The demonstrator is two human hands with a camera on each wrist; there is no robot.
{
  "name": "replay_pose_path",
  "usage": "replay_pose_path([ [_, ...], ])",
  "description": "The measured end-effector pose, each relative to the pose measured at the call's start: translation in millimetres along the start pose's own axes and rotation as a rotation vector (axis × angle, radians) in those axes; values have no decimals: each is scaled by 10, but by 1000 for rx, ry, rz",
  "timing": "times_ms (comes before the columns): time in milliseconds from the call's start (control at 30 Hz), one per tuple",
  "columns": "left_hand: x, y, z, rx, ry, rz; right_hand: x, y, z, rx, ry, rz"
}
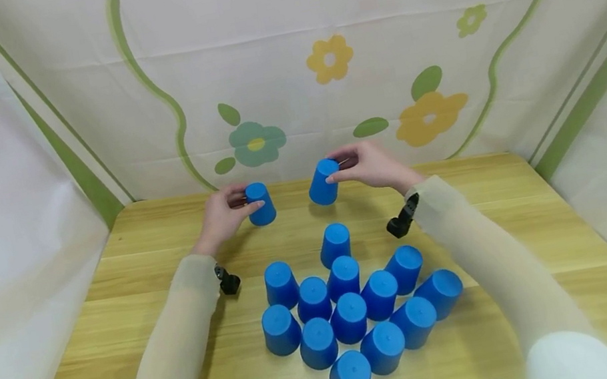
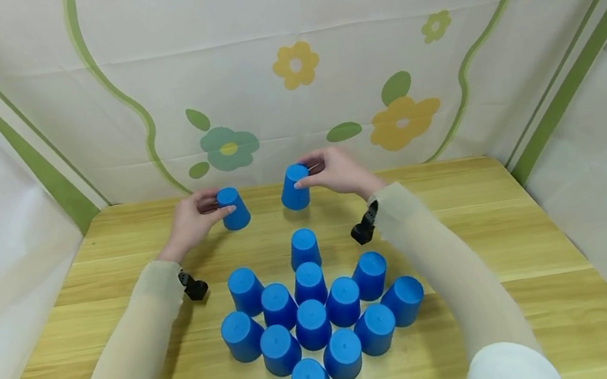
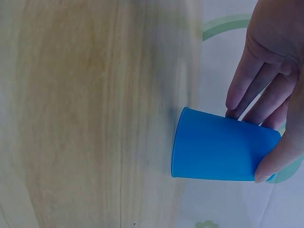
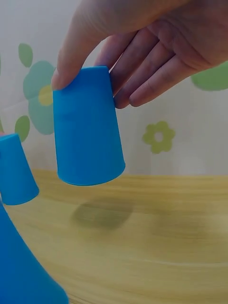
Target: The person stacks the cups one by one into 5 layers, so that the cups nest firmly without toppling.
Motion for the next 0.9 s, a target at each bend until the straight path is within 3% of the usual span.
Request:
replay_pose_path([
  [500, -19, -1, 26, -2, -9, 4, 61, 357, 500, 65, 2, 4],
  [900, -2, 33, 53, -11, -11, 6, 136, 454, 675, 69, -33, 5],
])
Point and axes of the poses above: each hand's wrist, its own y-axis towards the middle knuckle, its own z-axis out of the palm, x = y × z, the point moved 7 cm from there along y, towards the middle knuckle, and after that the axes turned 15 degrees about z, right-handed, at the moved point
